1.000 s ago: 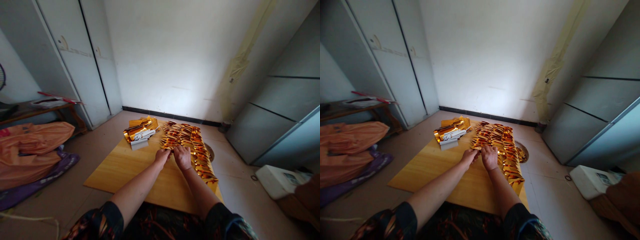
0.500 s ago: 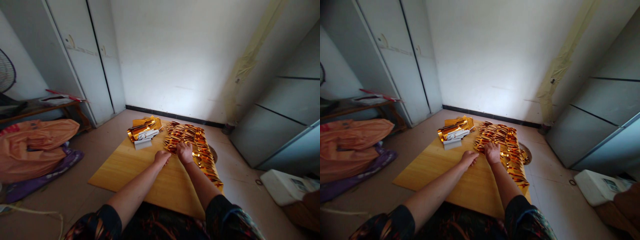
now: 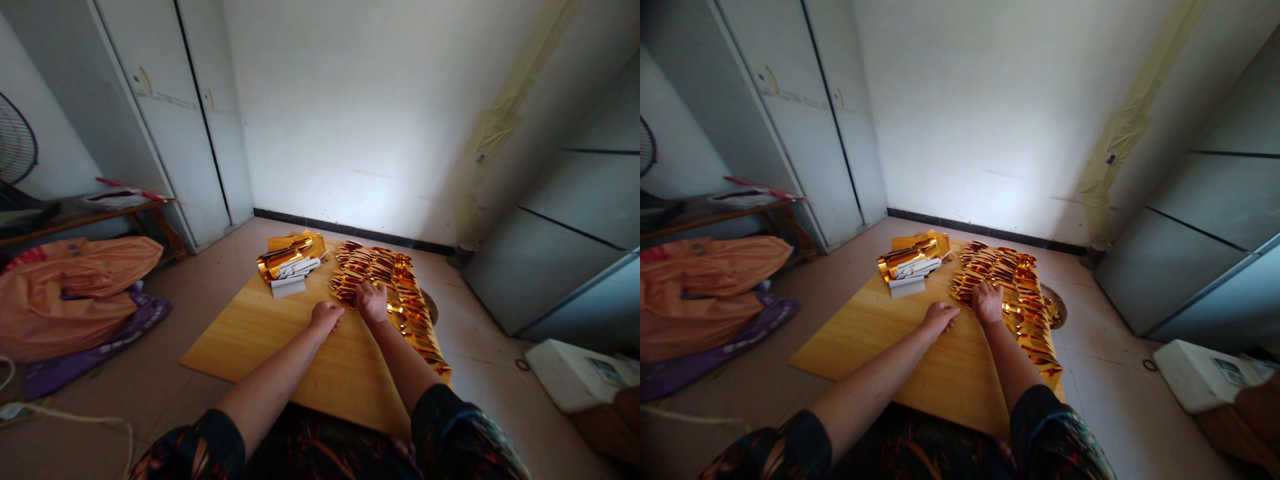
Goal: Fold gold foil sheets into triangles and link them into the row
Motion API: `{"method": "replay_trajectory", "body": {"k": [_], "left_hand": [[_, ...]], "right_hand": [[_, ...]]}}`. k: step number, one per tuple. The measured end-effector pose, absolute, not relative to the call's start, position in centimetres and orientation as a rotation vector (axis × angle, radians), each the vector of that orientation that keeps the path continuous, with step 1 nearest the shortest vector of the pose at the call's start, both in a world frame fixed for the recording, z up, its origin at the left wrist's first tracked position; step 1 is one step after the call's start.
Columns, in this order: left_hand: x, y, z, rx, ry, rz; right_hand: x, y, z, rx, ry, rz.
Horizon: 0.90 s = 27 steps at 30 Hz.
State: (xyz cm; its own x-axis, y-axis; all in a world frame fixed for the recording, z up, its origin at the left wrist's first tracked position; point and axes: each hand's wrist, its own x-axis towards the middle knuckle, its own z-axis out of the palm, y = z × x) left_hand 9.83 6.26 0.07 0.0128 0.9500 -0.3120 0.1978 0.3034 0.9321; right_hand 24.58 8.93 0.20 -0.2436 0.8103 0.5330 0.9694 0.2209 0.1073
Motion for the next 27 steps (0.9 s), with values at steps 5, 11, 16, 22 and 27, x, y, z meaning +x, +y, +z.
{"method": "replay_trajectory", "body": {"k": [5,11,16,22,27], "left_hand": [[9.8,6.3,-0.3,1.175,1.458,0.819],[9.7,6.5,-0.9,1.302,1.471,0.770],[9.7,6.7,-0.5,1.939,1.542,0.629],[9.9,7.2,0.5,2.098,1.691,0.316],[10.1,7.6,0.9,2.108,1.711,0.289]], "right_hand": [[24.8,9.3,-0.4,-1.689,-2.120,-0.601],[24.2,9.5,-0.7,-1.776,-2.107,-0.567],[23.9,9.6,-0.2,-1.835,-2.112,-0.519],[23.8,9.5,0.0,-1.868,-2.145,-0.494],[23.8,9.4,0.2,-1.876,-2.167,-0.474]]}}
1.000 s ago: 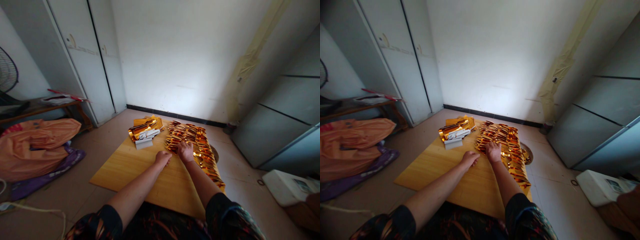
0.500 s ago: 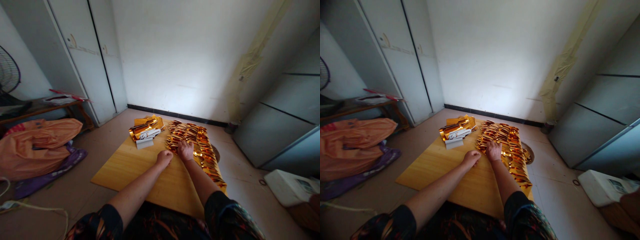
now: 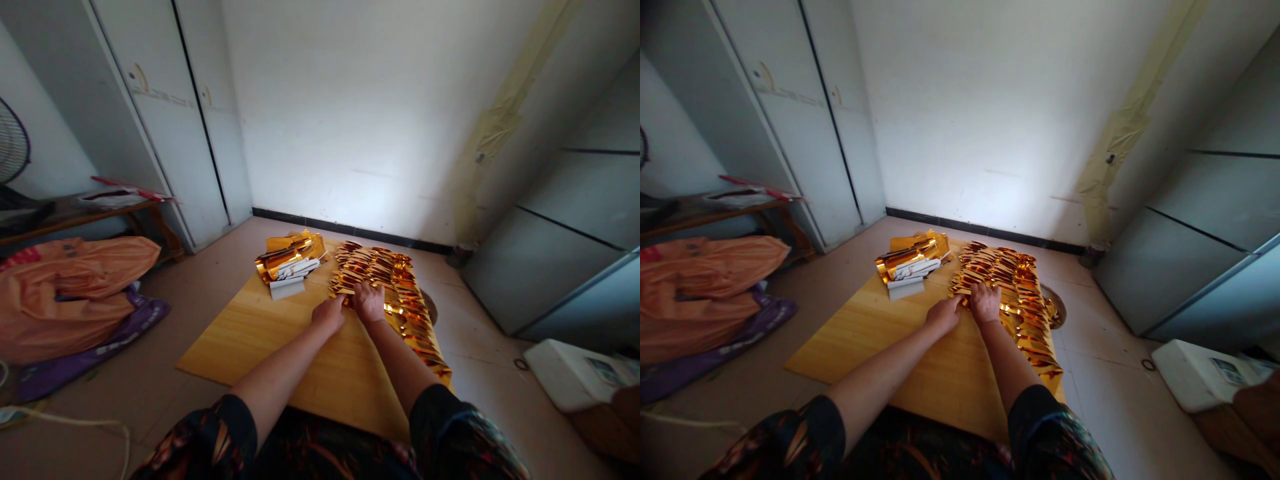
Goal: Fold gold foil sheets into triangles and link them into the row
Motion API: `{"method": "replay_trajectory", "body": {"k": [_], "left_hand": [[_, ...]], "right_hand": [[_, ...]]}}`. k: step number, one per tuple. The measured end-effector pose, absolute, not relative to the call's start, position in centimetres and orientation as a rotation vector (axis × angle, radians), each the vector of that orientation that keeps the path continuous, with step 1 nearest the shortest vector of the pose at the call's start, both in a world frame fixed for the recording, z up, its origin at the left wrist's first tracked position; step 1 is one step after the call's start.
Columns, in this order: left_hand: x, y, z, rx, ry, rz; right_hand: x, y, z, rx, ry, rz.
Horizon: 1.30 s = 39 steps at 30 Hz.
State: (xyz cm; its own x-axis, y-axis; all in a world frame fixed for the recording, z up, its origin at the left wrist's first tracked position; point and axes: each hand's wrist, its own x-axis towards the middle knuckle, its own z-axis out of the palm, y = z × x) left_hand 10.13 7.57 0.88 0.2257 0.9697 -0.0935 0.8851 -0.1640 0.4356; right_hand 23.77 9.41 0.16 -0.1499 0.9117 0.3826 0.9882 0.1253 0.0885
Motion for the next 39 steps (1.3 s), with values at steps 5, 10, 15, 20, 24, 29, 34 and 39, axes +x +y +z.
{"method": "replay_trajectory", "body": {"k": [5,10,15,20,24,29,34,39], "left_hand": [[10.6,7.7,1.2,2.153,1.713,0.246],[10.8,7.8,1.5,2.171,1.721,0.222],[10.8,7.4,1.1,2.208,1.709,0.253],[9.7,6.5,0.3,2.219,1.693,0.494],[5.1,7.8,1.2,2.073,1.669,1.117],[-2.8,12.6,2.9,1.679,2.043,1.382],[-5.4,15.5,2.6,1.554,1.990,1.060],[-4.7,15.8,1.8,1.512,1.966,1.015]], "right_hand": [[23.8,9.3,0.4,-1.915,-2.196,-0.461],[23.7,9.0,0.6,-1.916,-2.200,-0.458],[23.5,8.8,0.8,-1.857,-2.177,-0.470],[23.2,7.6,1.5,-1.711,-2.135,-0.564],[22.5,5.1,1.2,-1.392,-2.309,-0.540],[21.8,2.1,-0.4,-1.183,-2.506,-0.346],[22.2,1.5,-2.0,-1.218,-2.487,-0.278],[22.4,1.4,-2.9,-1.262,-2.445,-0.235]]}}
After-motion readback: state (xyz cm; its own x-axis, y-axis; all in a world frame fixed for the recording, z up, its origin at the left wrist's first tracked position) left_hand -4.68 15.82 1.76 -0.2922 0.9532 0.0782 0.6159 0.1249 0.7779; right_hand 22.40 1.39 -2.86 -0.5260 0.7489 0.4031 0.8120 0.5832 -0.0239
